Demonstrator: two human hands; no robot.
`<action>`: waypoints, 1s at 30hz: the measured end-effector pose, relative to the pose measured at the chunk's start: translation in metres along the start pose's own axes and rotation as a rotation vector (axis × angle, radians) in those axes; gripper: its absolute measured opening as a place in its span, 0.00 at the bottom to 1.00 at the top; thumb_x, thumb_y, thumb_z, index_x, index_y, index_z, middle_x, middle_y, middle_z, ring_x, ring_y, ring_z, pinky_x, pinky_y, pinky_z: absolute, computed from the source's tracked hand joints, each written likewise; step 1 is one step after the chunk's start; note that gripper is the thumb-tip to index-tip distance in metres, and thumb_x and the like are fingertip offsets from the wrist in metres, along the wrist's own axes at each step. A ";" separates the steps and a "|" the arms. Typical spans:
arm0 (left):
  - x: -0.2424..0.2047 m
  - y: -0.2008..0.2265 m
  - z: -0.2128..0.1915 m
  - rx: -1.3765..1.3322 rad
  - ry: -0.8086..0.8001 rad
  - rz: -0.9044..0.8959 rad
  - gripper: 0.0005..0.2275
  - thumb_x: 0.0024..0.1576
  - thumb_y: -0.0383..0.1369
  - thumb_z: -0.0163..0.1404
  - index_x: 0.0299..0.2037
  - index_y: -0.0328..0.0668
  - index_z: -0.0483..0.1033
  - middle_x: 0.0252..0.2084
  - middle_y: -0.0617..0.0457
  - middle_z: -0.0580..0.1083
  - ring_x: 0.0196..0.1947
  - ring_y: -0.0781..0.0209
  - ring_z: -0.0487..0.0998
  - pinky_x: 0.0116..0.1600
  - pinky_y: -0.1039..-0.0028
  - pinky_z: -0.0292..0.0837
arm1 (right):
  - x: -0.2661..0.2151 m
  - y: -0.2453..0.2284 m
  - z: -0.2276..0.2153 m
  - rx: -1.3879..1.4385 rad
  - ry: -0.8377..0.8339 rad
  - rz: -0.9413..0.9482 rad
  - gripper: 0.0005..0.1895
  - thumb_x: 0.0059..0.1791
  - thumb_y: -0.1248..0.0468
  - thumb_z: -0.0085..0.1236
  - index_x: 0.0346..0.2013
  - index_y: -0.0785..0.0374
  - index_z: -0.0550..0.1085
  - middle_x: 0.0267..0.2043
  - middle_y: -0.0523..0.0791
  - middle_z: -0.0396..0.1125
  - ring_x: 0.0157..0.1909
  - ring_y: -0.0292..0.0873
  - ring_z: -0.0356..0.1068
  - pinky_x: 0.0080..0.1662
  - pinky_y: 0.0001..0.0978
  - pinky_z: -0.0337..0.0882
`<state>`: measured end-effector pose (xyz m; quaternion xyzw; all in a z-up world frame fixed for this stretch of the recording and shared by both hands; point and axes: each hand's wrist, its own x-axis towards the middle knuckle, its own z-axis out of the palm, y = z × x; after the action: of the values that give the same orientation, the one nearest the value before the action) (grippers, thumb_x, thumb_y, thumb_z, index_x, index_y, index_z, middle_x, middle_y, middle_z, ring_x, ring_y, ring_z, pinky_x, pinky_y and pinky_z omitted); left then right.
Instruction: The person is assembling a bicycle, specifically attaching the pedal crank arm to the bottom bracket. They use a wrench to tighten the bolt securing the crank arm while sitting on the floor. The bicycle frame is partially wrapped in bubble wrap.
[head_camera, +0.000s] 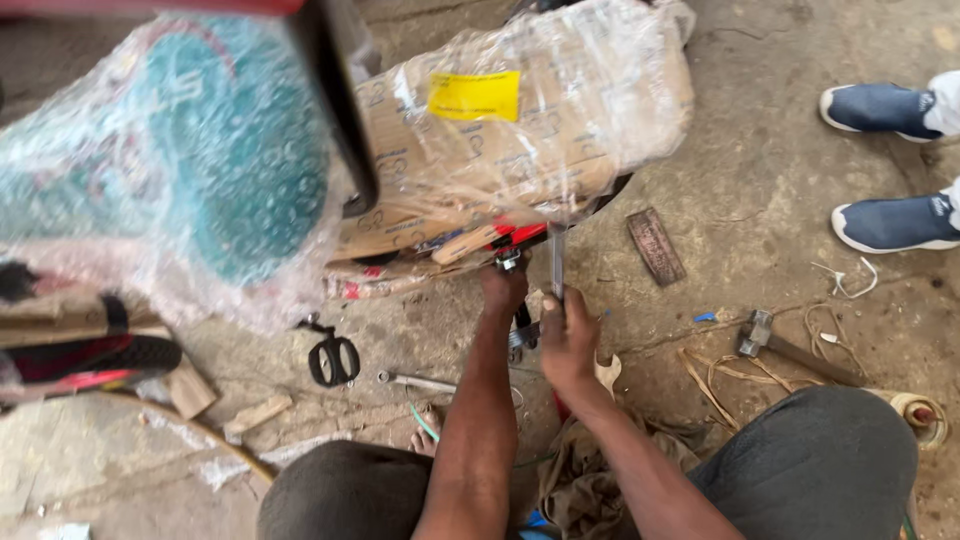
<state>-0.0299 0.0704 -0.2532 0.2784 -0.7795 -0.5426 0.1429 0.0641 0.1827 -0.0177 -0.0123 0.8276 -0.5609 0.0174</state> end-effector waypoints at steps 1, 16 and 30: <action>-0.001 -0.001 -0.004 -0.028 -0.019 -0.034 0.11 0.57 0.34 0.54 0.43 0.33 0.78 0.37 0.44 0.79 0.38 0.56 0.78 0.44 0.65 0.75 | 0.000 0.005 0.002 -0.046 -0.108 -0.012 0.11 0.56 0.60 0.49 0.38 0.66 0.70 0.22 0.44 0.63 0.26 0.36 0.62 0.31 0.35 0.66; -0.007 0.042 -0.051 0.030 -0.100 -0.064 0.24 0.48 0.44 0.61 0.50 0.35 0.73 0.39 0.34 0.79 0.41 0.38 0.80 0.45 0.54 0.75 | 0.022 0.032 -0.065 0.238 -0.355 0.306 0.11 0.55 0.59 0.52 0.36 0.65 0.73 0.24 0.42 0.59 0.22 0.34 0.57 0.26 0.33 0.62; -0.046 0.248 -0.223 0.715 -0.177 0.162 0.13 0.56 0.39 0.58 0.45 0.39 0.78 0.42 0.37 0.79 0.40 0.43 0.81 0.44 0.57 0.78 | 0.015 0.055 -0.047 0.007 -0.205 0.096 0.13 0.41 0.68 0.68 0.40 0.67 0.81 0.29 0.40 0.73 0.30 0.34 0.69 0.34 0.30 0.70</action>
<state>0.0548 -0.0097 0.0622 0.2002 -0.9486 -0.2449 0.0113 0.0467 0.2461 -0.0518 -0.0298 0.8191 -0.5582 0.1290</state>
